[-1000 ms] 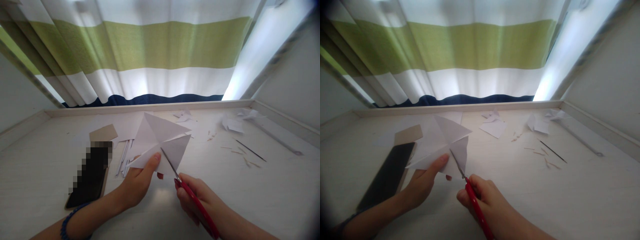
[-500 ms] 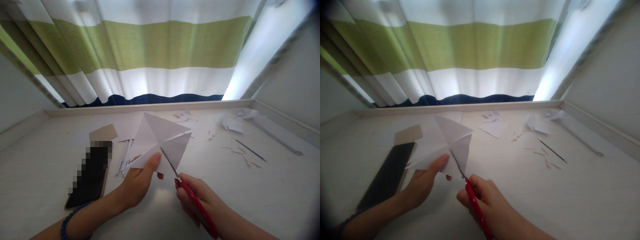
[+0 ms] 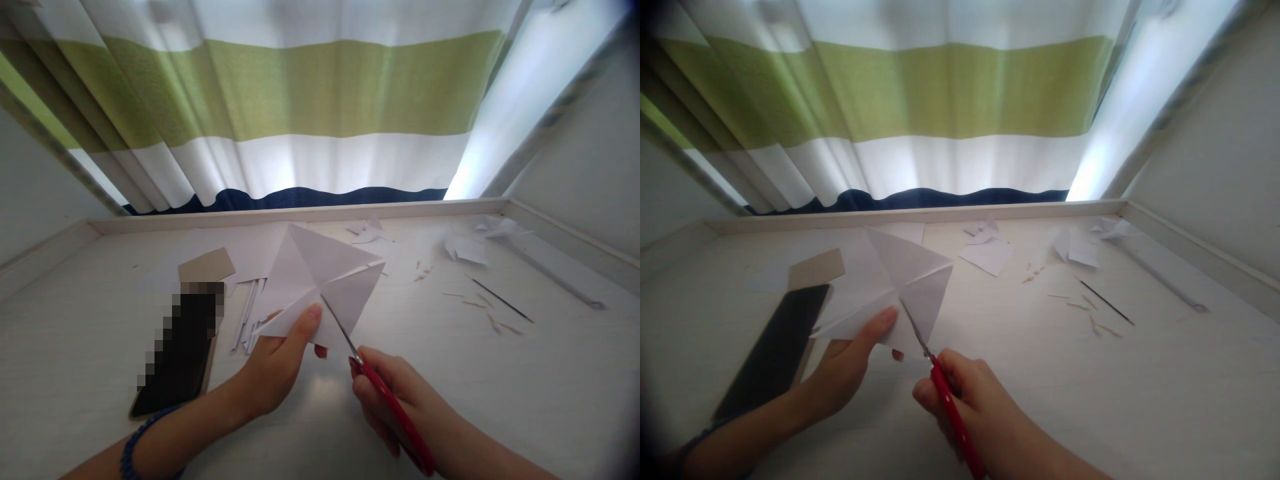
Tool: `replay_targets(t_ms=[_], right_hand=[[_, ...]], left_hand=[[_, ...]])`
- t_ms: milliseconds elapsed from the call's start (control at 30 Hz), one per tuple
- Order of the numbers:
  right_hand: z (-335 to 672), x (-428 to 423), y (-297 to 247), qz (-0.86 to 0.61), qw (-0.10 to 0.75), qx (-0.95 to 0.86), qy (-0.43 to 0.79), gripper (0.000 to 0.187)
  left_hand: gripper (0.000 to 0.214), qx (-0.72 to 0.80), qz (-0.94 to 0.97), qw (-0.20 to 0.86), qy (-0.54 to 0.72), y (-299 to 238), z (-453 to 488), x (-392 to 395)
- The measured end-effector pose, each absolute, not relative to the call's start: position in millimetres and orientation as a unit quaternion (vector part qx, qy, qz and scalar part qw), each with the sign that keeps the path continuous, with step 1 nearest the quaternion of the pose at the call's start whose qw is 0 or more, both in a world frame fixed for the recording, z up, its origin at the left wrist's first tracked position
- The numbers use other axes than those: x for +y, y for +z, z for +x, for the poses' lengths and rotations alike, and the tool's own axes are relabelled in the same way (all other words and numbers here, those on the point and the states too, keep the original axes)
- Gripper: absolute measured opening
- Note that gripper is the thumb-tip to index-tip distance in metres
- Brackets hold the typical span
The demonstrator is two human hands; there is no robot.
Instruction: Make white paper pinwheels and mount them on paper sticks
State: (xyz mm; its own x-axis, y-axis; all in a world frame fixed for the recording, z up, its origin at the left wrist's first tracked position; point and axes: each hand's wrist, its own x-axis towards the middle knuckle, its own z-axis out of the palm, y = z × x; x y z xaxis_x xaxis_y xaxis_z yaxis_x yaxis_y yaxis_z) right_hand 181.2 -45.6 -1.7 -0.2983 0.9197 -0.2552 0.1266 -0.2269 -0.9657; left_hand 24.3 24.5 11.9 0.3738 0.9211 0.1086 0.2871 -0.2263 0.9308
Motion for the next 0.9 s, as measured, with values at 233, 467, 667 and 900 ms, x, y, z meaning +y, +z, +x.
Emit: replay_targets(t_ms=[233,467,667,900], right_hand=[[180.5,-44.5,-2.7,-0.499,0.326,-0.535,0.599,0.023],[181.4,-45.9,0.7,-0.504,0.319,-0.534,0.599,0.022],[179.5,-45.9,-2.0,-0.501,0.314,-0.542,0.597,0.015],[208.2,-32.2,16.1,-0.589,0.219,-0.63,0.457,0.024]], left_hand=[[0.039,0.448,0.698,0.436,0.35,13.2,25.4,24.6],[0.038,0.451,0.688,0.448,0.35,13.1,25.7,23.5],[0.04,0.444,0.672,0.465,0.367,14.4,25.3,25.7],[0.037,0.434,0.622,0.512,0.403,28.4,23.6,34.6]])
